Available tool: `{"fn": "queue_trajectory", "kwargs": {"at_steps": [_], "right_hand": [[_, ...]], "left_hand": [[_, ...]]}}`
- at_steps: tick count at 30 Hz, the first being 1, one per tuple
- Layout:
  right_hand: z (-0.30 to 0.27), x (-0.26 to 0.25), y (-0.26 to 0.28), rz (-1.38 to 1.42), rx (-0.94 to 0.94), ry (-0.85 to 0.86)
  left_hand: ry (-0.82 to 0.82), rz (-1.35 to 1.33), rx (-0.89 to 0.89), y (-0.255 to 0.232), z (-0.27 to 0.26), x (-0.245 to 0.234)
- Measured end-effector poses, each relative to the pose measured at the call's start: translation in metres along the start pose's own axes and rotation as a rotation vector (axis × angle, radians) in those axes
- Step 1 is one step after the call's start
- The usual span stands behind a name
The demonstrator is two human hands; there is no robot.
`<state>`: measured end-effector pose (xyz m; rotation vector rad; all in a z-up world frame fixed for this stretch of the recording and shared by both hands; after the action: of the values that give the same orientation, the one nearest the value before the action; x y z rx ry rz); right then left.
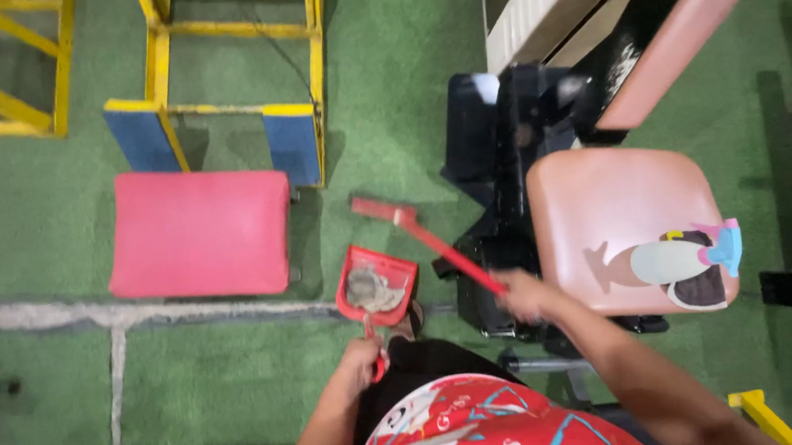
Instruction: Sweeping the gym floor with a broom and dustpan.
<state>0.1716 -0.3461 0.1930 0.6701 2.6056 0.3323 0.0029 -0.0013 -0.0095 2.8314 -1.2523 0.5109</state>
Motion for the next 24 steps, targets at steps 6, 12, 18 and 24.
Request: {"fn": "queue_trajectory", "kwargs": {"at_steps": [6, 12, 18, 24], "right_hand": [[0.104, 0.004, 0.038, 0.277, 0.01, -0.088], [0.07, 0.106, -0.004, -0.237, -0.112, -0.055], [-0.024, 0.085, -0.03, 0.02, 0.028, 0.212], [-0.048, -0.027, 0.025, -0.055, 0.161, 0.158]], "left_hand": [[0.014, -0.001, -0.053, 0.002, -0.008, -0.002], [-0.015, 0.02, -0.026, -0.003, -0.028, 0.008], [-0.046, 0.217, 0.064, -0.008, -0.04, 0.015], [-0.053, 0.209, 0.098, -0.036, -0.089, 0.037]]}}
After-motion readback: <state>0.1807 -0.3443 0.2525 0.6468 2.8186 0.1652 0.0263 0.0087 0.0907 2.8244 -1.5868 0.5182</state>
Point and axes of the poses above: each hand's wrist, its own z-axis towards the middle knuckle, its own x-axis out of the palm, y = z × x, the point moved 1 cm from there along z, towards the middle knuckle, and after that the axes turned 14 degrees about -z, right-handed, at the moved point
